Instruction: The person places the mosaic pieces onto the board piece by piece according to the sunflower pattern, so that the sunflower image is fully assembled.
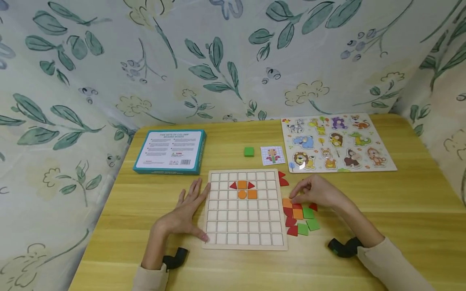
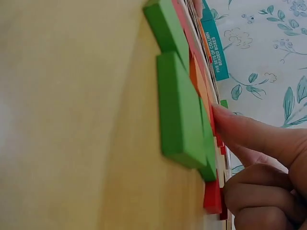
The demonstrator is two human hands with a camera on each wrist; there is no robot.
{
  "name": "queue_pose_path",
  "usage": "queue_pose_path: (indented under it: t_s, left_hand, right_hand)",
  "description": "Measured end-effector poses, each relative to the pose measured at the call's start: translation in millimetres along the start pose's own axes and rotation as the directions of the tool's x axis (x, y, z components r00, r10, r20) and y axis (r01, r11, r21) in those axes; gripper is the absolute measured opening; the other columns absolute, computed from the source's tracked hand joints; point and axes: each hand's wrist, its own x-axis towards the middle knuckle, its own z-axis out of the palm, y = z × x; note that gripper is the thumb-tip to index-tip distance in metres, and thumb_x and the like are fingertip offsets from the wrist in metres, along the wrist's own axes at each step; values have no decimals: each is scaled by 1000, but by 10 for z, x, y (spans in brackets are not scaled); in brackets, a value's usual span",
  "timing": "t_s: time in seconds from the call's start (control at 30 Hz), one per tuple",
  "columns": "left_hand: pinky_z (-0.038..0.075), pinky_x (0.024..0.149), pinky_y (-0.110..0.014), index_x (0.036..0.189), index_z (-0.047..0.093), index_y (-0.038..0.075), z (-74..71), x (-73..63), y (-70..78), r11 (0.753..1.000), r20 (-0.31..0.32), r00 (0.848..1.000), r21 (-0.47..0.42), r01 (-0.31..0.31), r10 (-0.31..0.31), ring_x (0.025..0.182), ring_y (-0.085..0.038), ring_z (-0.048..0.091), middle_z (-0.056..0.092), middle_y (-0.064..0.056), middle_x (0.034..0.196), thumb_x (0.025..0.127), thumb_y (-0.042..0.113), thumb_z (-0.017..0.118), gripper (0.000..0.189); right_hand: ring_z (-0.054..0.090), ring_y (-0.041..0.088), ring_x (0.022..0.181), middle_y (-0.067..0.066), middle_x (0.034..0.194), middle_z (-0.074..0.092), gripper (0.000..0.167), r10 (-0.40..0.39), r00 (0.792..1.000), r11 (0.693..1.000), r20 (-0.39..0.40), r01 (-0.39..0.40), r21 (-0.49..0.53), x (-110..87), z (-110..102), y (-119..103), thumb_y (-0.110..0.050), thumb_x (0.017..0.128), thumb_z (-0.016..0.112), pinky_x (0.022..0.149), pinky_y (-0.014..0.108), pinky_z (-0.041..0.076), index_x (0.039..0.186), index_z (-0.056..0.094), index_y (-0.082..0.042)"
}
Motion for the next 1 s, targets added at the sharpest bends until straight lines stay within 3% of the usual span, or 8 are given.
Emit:
queue_pose_path:
  t_s: [0.17,0.43,0.7,1.0]
  left_hand:
    - [-12,127,-66,168,-2,17,9,9,-8,1000,0,1000,-5,-2,2,160,-38,-22,-23,-16,172,59,47,99,151]
    - [-13,127,-66,168,-2,17,15,27,-25,1000,-3,1000,3,-10,10,160,-37,-22,-23,-15,172,59,48,99,152]
    - [-12,128,-65,168,-2,18,17,34,-17,1000,1,1000,5,-7,7,160,-37,-22,-23,-15,172,59,49,99,151]
    - [-12,128,-64,168,-2,19,18,26,-9,1000,6,1000,5,4,-4,160,-36,-22,-23,-14,172,59,49,99,152]
  right_hand:
    - [41,15,62,-2,70,56,12,7,1000,1000,-11,-7,-10,8,-13,14,-22,89,81,54,24,30,95,83,-12]
    - [36,13,55,-4,59,40,18,-3,1000,1000,6,3,13,-5,20,-17,-26,86,85,49,23,27,98,81,-12]
    - [42,15,55,-2,61,47,14,22,1000,1000,-8,-22,20,-18,-2,18,-18,93,77,49,22,30,105,81,-11]
    - [36,13,54,-3,60,39,22,-3,1000,1000,-21,4,29,-22,67,-35,-22,87,85,48,24,26,104,80,-9]
